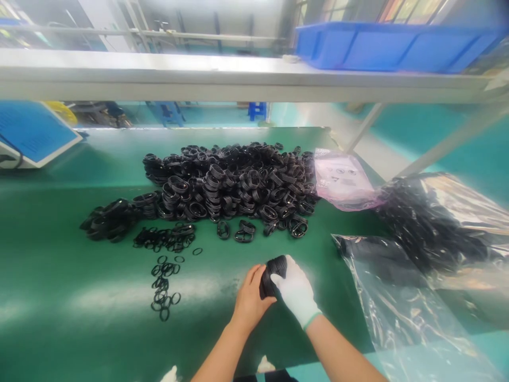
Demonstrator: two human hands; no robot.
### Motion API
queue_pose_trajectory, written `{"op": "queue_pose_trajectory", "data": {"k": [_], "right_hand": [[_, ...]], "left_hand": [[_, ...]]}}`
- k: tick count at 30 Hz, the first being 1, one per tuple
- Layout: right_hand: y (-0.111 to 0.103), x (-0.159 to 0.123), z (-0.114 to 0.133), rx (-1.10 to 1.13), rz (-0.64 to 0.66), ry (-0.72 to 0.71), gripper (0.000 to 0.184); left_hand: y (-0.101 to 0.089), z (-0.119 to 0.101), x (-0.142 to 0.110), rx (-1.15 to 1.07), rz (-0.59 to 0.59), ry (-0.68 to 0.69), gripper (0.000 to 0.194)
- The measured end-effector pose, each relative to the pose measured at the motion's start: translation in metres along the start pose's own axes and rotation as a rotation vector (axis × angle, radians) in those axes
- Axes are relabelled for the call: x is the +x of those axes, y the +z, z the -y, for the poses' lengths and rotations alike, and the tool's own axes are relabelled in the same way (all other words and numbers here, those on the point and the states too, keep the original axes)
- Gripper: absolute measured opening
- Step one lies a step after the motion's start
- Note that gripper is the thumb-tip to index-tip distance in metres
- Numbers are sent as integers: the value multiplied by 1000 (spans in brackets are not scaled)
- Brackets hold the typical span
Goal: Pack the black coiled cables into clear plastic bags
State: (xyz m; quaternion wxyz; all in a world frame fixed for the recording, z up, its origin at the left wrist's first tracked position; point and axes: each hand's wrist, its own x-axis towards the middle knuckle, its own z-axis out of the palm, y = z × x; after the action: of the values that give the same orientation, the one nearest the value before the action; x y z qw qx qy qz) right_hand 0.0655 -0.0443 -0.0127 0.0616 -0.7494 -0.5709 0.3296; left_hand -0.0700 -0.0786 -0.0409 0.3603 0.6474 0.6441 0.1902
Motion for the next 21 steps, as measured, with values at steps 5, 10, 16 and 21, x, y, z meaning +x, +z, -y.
{"op": "queue_pose_trajectory", "data": {"k": [5,10,16,21], "right_hand": [[-1,1,-3,42,15,19,66],[-2,3,-4,35,23,10,64],[-1,2,-2,4,18,-22,67],[2,1,-2,-4,-32,-39,65]], "left_hand": [[2,-8,7,74,6,-124,76],[4,-11,12,96,21,-123,76],[4,-11,15,78,41,-101,74],[-2,-3,11,-95,49,-98,88]]}}
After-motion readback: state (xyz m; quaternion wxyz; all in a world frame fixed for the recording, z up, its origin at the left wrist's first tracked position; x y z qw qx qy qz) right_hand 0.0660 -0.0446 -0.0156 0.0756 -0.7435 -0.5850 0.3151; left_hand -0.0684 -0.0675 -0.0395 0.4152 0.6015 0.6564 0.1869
